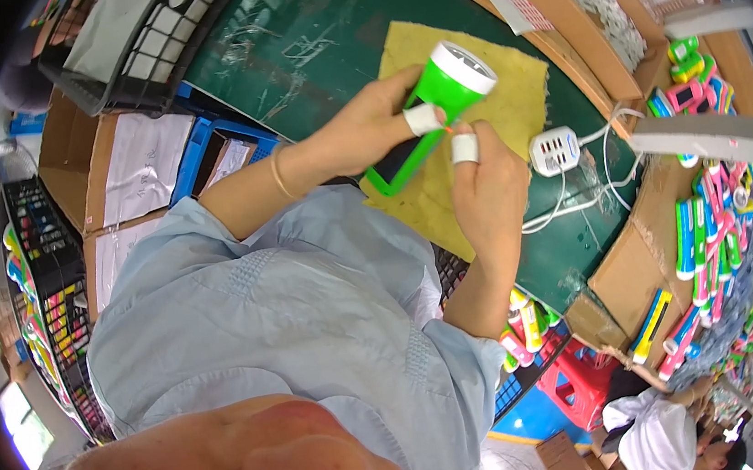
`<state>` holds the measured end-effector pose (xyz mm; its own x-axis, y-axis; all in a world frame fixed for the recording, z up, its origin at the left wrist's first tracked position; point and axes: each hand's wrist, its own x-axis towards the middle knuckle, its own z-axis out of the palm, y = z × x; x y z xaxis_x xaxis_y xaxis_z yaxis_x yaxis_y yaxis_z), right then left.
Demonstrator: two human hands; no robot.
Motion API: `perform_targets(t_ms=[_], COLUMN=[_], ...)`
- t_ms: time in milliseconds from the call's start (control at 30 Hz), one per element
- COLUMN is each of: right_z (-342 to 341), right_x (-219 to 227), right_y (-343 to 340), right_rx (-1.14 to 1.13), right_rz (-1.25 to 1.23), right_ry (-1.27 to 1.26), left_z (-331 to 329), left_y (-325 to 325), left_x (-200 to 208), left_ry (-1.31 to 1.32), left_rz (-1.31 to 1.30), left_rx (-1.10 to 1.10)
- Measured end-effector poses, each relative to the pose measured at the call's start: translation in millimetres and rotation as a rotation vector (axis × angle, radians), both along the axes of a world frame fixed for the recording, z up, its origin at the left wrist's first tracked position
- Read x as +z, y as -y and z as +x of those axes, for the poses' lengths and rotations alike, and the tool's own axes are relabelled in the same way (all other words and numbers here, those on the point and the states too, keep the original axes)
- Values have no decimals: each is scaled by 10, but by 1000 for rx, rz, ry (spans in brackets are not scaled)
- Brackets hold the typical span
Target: Inspecting and wiping hand-held flashlights at a factory workstation.
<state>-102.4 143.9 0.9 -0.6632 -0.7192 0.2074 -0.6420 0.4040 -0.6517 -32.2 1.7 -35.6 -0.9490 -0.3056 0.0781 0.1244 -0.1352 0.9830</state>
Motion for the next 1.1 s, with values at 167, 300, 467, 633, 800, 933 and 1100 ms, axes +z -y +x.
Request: perform_targets(t_ms=[167, 300, 467, 633, 800, 933, 1100], right_z=[-52, 129, 181, 451, 579, 746, 570], right_x=[-349, -333, -155, -281, -512, -673, -777], right_y=[-52, -373, -518, -63, -56, 115, 253], right_rx=[37, -298, -500, -196, -122, -361, -440], right_rz=[-105, -527, 159, -621, -810, -759, -638], right_ry=[112, 642, -798, 652, 931, 776, 455], left_z=[-9, 56, 283, 549, 821, 981, 984], left_y=[-83, 177, -11, -399, -338, -458, -563], left_x=[-148, -8, -70, -25, -465, -449, -785], left_ry=[-48, -37, -66, -2, 241, 344, 306], left_rz=[-325, -97, -394, -267, -96, -290, -423], left_rx=[224, 340, 257, -35, -326, -248, -109])
